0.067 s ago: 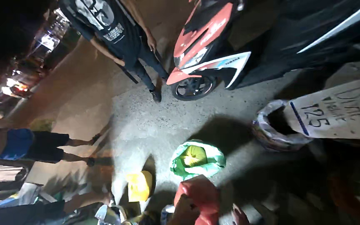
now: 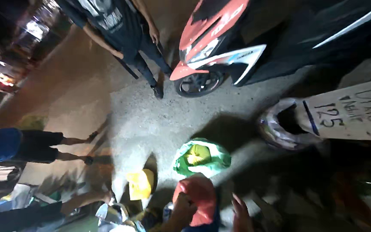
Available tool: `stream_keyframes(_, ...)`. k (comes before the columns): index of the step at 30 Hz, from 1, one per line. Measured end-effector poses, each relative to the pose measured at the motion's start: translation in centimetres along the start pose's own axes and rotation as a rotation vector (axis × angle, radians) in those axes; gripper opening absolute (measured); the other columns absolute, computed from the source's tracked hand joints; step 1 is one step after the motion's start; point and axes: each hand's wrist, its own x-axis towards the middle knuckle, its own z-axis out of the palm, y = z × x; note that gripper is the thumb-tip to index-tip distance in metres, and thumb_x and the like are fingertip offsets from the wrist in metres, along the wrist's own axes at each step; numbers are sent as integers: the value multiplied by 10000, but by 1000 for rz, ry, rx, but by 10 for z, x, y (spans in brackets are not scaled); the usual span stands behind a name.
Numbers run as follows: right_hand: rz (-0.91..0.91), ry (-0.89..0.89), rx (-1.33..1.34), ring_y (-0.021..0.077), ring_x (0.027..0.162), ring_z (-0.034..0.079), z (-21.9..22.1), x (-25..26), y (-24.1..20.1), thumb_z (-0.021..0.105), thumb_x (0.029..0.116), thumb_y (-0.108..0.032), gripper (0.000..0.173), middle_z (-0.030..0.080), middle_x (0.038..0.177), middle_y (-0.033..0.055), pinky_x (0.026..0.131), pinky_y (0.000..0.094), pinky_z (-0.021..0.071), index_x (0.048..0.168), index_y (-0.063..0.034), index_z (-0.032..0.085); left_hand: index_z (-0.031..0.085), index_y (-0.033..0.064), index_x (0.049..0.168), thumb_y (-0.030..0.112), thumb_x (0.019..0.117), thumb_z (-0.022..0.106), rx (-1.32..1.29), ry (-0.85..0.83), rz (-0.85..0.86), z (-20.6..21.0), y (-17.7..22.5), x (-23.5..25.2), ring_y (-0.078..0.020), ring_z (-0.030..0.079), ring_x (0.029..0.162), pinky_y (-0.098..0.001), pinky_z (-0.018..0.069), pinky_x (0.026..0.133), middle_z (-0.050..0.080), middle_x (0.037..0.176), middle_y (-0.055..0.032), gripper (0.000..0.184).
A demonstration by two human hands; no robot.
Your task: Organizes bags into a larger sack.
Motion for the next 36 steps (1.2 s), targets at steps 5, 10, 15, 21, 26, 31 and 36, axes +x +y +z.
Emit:
stream_keyframes(5,41,132,-73,356,1415,441,81,71,-32,519,1051,-104,479,432,1532,281,1171,465,372,1493,58,431,701,-41,1171,187,996,627,-20,-61,-215,-46,-39,39,-355,591,1239,-510,474,1068,613,1310,-241,297)
stream_keyframes(10,6,129,-629,390,1498,337,144,168,-29,653,984,-273,612,395,1577,265,1231,500,290,1499,2,474,706,-36,1162,174,1012,602,-65,-113,-319,-65,-61,75,-354,581,1251,-498,463,1081,608,1317,-242,279)
stream_keyframes(15,37,58,-1045,469,1524,236,186,274,-16,732,895,-271,783,201,1652,302,1213,584,277,1557,-28,392,716,-66,1079,101,978,609,-252,-49,-355,-60,-65,108,-348,591,1212,-485,472,1056,627,1251,-252,223)
stream_keyframes(21,-125,-236,-1458,551,1482,264,191,408,20,761,892,-233,845,388,1555,334,1162,780,133,1595,-46,332,731,-36,940,72,920,627,-525,122,-445,-29,-66,163,-262,644,1030,-430,545,899,659,1112,-191,152)
stream_keyframes(26,-189,-239,-1091,405,1195,644,237,449,-55,562,1033,-102,348,656,1265,279,1042,569,490,1345,50,577,733,-51,963,68,928,639,-640,200,-560,-2,-55,204,-265,653,1059,-434,549,926,659,1173,-205,155)
stream_keyframes(31,-612,-181,-1317,474,1288,537,211,437,-63,727,912,-232,673,507,1458,292,1041,621,452,1500,-27,470,710,-67,993,63,955,608,-825,266,-684,12,-45,233,-197,663,910,-360,576,797,631,1187,-211,169)
stream_keyframes(36,-605,-1145,-1671,420,1475,373,161,419,8,743,879,-187,570,486,1525,238,1223,599,244,1395,0,593,699,-60,990,79,952,565,-976,315,-728,19,-57,233,-151,647,877,-317,564,768,632,1151,-175,197)
